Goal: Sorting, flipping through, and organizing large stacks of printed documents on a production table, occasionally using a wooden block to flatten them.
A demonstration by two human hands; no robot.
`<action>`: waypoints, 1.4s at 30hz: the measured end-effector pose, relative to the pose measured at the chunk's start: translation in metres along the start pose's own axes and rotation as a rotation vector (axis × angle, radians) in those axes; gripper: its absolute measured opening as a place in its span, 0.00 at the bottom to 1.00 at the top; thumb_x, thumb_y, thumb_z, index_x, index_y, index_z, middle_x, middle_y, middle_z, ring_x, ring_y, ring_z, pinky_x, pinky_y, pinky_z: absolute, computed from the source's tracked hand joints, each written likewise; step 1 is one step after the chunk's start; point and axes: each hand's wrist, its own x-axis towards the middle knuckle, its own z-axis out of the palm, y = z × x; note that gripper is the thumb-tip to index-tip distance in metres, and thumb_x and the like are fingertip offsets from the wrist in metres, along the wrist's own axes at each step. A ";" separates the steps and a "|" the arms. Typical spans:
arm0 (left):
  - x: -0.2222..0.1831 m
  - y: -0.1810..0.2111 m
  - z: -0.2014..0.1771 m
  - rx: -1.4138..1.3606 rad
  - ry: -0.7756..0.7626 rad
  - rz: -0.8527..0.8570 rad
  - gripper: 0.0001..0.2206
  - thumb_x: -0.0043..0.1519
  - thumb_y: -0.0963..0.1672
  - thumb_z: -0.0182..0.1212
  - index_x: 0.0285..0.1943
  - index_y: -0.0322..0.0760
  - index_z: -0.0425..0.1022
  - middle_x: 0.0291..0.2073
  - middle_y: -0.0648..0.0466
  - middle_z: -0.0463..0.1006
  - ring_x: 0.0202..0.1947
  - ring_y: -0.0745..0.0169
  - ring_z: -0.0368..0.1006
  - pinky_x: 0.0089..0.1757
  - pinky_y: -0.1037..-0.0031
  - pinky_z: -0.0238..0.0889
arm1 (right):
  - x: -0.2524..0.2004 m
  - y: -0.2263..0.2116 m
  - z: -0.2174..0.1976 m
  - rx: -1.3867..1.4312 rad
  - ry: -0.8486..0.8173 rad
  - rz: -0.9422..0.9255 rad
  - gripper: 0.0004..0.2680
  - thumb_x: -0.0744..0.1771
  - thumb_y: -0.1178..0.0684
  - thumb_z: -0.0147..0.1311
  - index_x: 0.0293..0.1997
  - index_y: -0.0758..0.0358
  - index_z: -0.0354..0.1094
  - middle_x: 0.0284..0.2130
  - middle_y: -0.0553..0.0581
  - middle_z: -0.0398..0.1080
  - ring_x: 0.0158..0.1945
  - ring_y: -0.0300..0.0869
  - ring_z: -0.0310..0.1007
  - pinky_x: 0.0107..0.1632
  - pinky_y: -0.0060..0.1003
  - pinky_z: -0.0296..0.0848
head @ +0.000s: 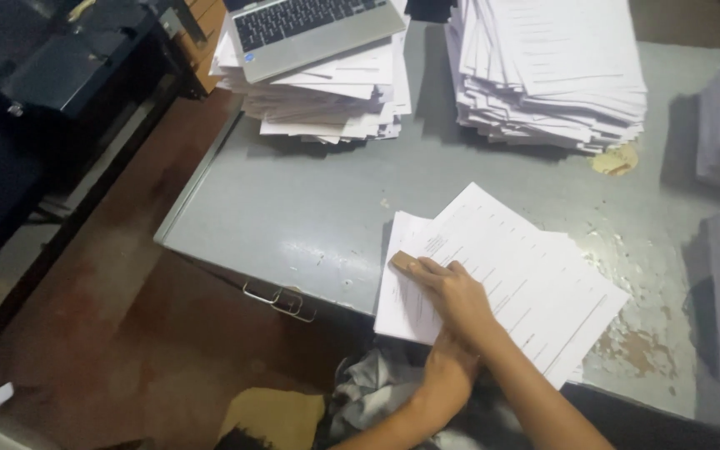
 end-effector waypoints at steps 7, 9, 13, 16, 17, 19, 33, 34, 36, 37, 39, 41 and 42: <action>0.019 0.003 -0.008 -0.029 -0.135 -0.174 0.20 0.68 0.44 0.46 0.68 0.29 0.68 0.61 0.33 0.69 0.61 0.32 0.62 0.61 0.55 0.54 | -0.001 0.011 -0.013 0.077 0.236 -0.109 0.17 0.70 0.41 0.37 0.70 0.22 0.57 0.68 0.41 0.63 0.38 0.51 0.64 0.45 0.44 0.71; 0.023 0.017 -0.035 -0.009 -0.164 -0.028 0.29 0.59 0.43 0.66 0.68 0.19 0.64 0.67 0.29 0.63 0.65 0.25 0.57 0.64 0.48 0.48 | -0.022 0.040 -0.025 0.033 0.471 0.025 0.24 0.67 0.54 0.40 0.74 0.39 0.55 0.71 0.41 0.60 0.56 0.41 0.73 0.58 0.36 0.62; 0.024 -0.049 -0.006 -0.126 0.029 0.043 0.11 0.70 0.40 0.52 0.54 0.30 0.79 0.61 0.37 0.75 0.63 0.41 0.69 0.65 0.62 0.56 | -0.066 0.060 -0.093 0.714 0.549 1.007 0.25 0.67 0.24 0.47 0.35 0.60 0.77 0.23 0.56 0.68 0.29 0.48 0.67 0.38 0.41 0.64; 0.049 -0.079 -0.013 0.291 0.145 -0.174 0.25 0.59 0.42 0.64 0.66 0.24 0.68 0.61 0.35 0.72 0.62 0.39 0.66 0.64 0.57 0.55 | -0.142 0.213 -0.010 -0.897 0.812 0.617 0.07 0.73 0.46 0.50 0.57 0.38 0.74 0.44 0.36 0.74 0.30 0.45 0.66 0.30 0.38 0.65; 0.063 -0.081 -0.027 0.319 0.128 -0.270 0.32 0.56 0.47 0.69 0.68 0.27 0.66 0.68 0.34 0.63 0.68 0.35 0.56 0.67 0.55 0.46 | -0.152 0.223 -0.007 -0.839 0.811 0.613 0.10 0.71 0.47 0.50 0.58 0.42 0.73 0.49 0.39 0.76 0.36 0.49 0.70 0.34 0.44 0.68; 0.086 -0.081 -0.043 0.343 0.113 -0.356 0.38 0.54 0.52 0.74 0.70 0.30 0.64 0.74 0.33 0.53 0.75 0.32 0.45 0.70 0.54 0.38 | -0.163 0.226 -0.009 -0.784 0.820 0.616 0.13 0.69 0.49 0.50 0.59 0.46 0.72 0.55 0.42 0.78 0.42 0.53 0.74 0.38 0.49 0.70; 0.085 -0.140 -0.141 -0.193 0.147 -1.123 0.12 0.63 0.44 0.59 0.56 0.46 0.76 0.33 0.49 0.83 0.25 0.56 0.79 0.26 0.67 0.71 | -0.194 0.133 -0.033 0.085 0.864 0.440 0.14 0.72 0.57 0.47 0.66 0.65 0.67 0.68 0.63 0.66 0.71 0.57 0.60 0.71 0.63 0.58; 0.067 -0.160 -0.154 -0.187 0.136 -1.116 0.12 0.63 0.44 0.59 0.56 0.46 0.76 0.33 0.49 0.83 0.25 0.56 0.79 0.26 0.67 0.71 | -0.198 0.131 -0.034 0.090 0.869 0.453 0.14 0.72 0.57 0.47 0.66 0.65 0.67 0.68 0.63 0.66 0.71 0.57 0.60 0.71 0.63 0.58; 0.029 -0.199 -0.179 -0.084 0.296 -1.134 0.07 0.62 0.43 0.65 0.48 0.42 0.78 0.23 0.54 0.83 0.15 0.60 0.75 0.24 0.68 0.66 | -0.206 0.127 -0.036 0.221 0.813 0.447 0.11 0.70 0.60 0.54 0.59 0.61 0.73 0.62 0.57 0.73 0.57 0.41 0.74 0.25 0.28 0.67; 0.019 -0.205 -0.190 -0.084 0.297 -1.138 0.07 0.62 0.43 0.65 0.48 0.42 0.78 0.23 0.54 0.83 0.15 0.60 0.75 0.24 0.68 0.66 | -0.203 0.129 -0.031 0.220 0.809 0.445 0.11 0.70 0.60 0.54 0.59 0.61 0.73 0.62 0.57 0.73 0.57 0.41 0.74 0.25 0.28 0.67; -0.007 -0.218 -0.215 -0.001 0.403 -1.185 0.14 0.66 0.45 0.58 0.59 0.36 0.71 0.21 0.45 0.83 0.17 0.55 0.78 0.32 0.72 0.68 | -0.196 0.130 -0.019 0.141 0.817 0.108 0.11 0.66 0.61 0.58 0.54 0.61 0.75 0.57 0.61 0.74 0.61 0.47 0.73 0.77 0.47 0.60; -0.003 -0.194 -0.235 -0.035 0.497 -1.246 0.13 0.67 0.44 0.57 0.59 0.33 0.72 0.24 0.42 0.82 0.18 0.53 0.77 0.31 0.69 0.70 | -0.186 0.138 0.004 0.097 0.619 0.148 0.15 0.66 0.57 0.57 0.60 0.54 0.71 0.62 0.56 0.69 0.67 0.48 0.66 0.73 0.47 0.61; 0.000 -0.182 -0.247 -0.075 0.590 -1.299 0.12 0.69 0.42 0.56 0.59 0.30 0.72 0.28 0.40 0.82 0.19 0.52 0.77 0.30 0.66 0.73 | -0.180 0.142 0.015 0.048 0.429 0.190 0.19 0.66 0.52 0.55 0.66 0.46 0.67 0.68 0.52 0.65 0.73 0.48 0.59 0.70 0.47 0.61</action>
